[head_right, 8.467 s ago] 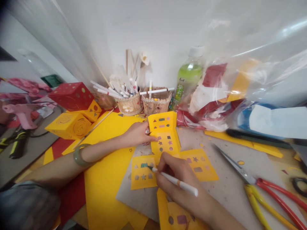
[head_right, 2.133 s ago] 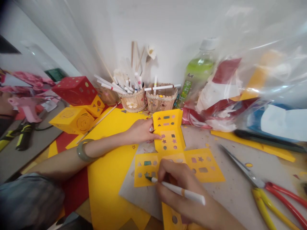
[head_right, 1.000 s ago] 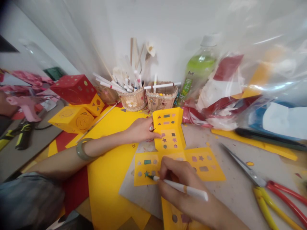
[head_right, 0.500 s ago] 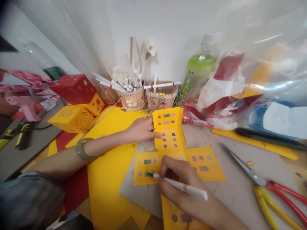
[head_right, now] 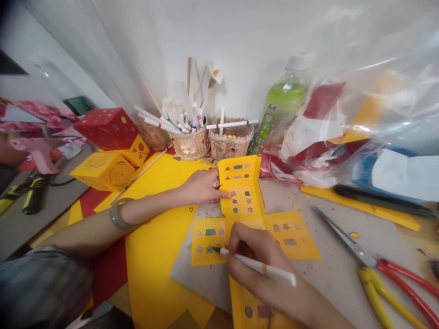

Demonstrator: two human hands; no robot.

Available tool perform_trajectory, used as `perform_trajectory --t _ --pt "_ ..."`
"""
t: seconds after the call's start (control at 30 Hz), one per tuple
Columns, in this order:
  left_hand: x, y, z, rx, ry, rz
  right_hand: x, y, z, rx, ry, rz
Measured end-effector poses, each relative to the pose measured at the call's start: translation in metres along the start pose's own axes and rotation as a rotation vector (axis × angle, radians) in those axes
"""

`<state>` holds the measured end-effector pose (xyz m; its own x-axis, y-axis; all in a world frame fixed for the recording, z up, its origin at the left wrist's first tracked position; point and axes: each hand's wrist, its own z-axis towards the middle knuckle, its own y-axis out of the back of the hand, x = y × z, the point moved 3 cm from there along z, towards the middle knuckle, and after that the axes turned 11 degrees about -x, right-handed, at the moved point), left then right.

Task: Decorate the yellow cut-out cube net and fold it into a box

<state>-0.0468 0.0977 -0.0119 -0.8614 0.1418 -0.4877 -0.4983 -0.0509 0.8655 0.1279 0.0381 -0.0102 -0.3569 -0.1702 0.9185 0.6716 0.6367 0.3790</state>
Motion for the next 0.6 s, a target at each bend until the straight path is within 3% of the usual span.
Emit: perform_trajectory --t 0.5,0.6 --pt "-0.0011 0.0014 -0.0003 -0.001 -0.002 0.007 0.0011 -0.0024 0.0002 0.021 -0.006 0.019" --pt "-0.0013 0.0016 -0.0005 -0.011 -0.009 -0.002 0.0012 -0.0003 0.0019 -0.035 -0.052 0.047"
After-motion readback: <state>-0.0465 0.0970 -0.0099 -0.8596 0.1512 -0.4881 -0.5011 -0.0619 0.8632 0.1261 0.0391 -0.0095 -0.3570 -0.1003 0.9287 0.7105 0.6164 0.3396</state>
